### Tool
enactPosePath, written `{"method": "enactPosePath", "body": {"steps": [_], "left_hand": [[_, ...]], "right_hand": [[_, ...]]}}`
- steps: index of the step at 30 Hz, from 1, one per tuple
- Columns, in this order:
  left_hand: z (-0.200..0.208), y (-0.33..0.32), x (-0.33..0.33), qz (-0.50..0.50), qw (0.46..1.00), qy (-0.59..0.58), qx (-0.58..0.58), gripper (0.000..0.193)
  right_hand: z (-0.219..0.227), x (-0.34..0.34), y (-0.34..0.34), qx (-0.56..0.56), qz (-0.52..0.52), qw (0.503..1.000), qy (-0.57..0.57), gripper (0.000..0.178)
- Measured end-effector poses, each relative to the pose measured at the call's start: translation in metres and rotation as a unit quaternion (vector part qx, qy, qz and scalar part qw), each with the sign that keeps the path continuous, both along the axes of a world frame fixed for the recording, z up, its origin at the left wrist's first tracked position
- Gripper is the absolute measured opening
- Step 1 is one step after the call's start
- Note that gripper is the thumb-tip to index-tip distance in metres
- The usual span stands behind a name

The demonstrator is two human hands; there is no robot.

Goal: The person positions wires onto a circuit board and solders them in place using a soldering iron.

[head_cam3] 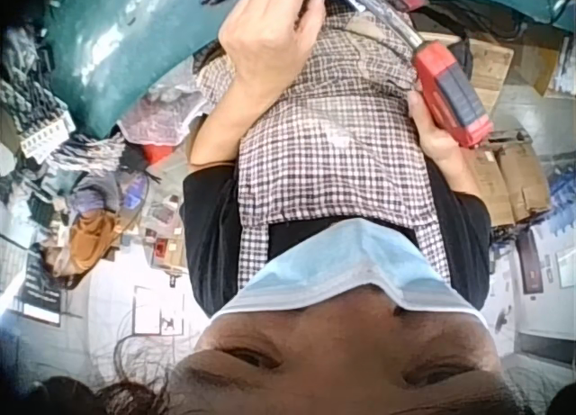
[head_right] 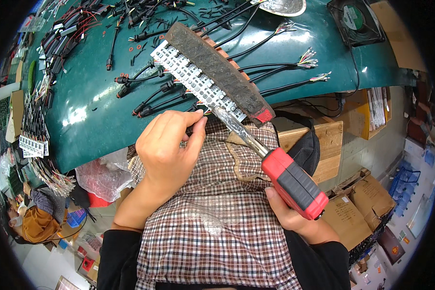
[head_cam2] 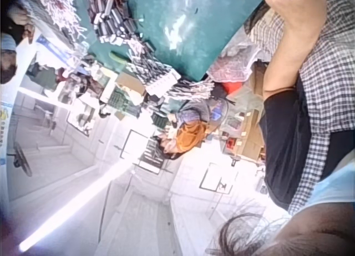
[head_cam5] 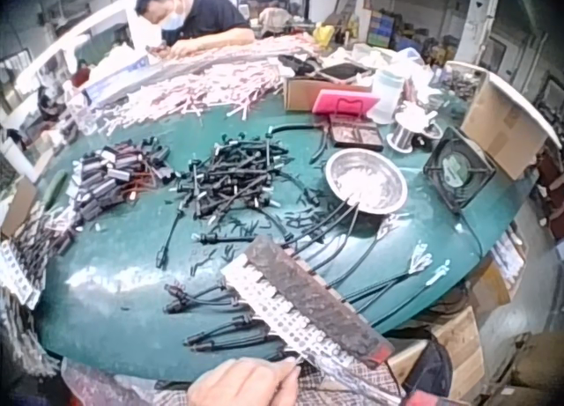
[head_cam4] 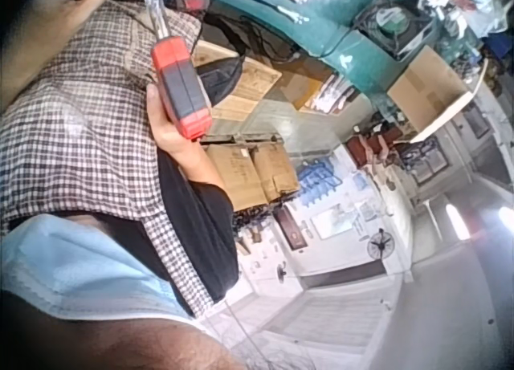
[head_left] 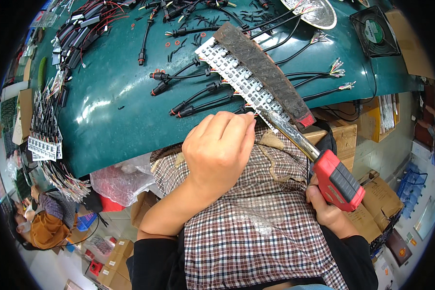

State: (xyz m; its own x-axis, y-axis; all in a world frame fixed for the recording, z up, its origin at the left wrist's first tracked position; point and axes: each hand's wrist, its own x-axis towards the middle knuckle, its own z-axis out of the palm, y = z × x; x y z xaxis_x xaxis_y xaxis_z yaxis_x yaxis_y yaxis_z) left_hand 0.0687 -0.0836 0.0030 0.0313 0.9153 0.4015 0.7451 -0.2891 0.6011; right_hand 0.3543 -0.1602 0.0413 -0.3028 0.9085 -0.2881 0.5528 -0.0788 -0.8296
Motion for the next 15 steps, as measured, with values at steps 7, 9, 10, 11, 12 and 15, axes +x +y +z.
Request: {"method": "enactPosePath", "body": {"steps": [7,9,10,11,12,15], "left_hand": [[0.0004,0.0002,-0.0001,0.0,1.0,0.007,0.004,0.017],[0.0008,-0.0001,0.0002,0.001,1.0,0.008,0.004,0.018],[0.0017,0.0,0.0003,0.0,1.0,0.008,0.003,0.018],[0.0022,-0.0001,0.0005,0.0,1.0,0.008,0.002,0.018],[0.002,0.0003,0.0003,0.0,1.0,0.007,0.002,0.018],[0.0021,0.001,0.0,0.001,1.0,0.002,0.006,0.018]], "right_hand": [[0.0019,-0.0053,0.0005,-0.033,-0.029,0.999,0.017,0.036],[0.0009,-0.0041,-0.0015,-0.043,-0.036,0.998,0.015,0.036],[0.0007,-0.003,-0.0025,-0.054,-0.043,0.998,0.013,0.037],[0.0016,-0.0013,-0.0024,-0.054,-0.043,0.998,0.013,0.037],[0.004,0.0004,-0.0017,-0.061,-0.028,0.998,0.002,0.037],[0.0061,0.0022,-0.0052,-0.066,-0.028,0.997,0.001,0.037]]}}
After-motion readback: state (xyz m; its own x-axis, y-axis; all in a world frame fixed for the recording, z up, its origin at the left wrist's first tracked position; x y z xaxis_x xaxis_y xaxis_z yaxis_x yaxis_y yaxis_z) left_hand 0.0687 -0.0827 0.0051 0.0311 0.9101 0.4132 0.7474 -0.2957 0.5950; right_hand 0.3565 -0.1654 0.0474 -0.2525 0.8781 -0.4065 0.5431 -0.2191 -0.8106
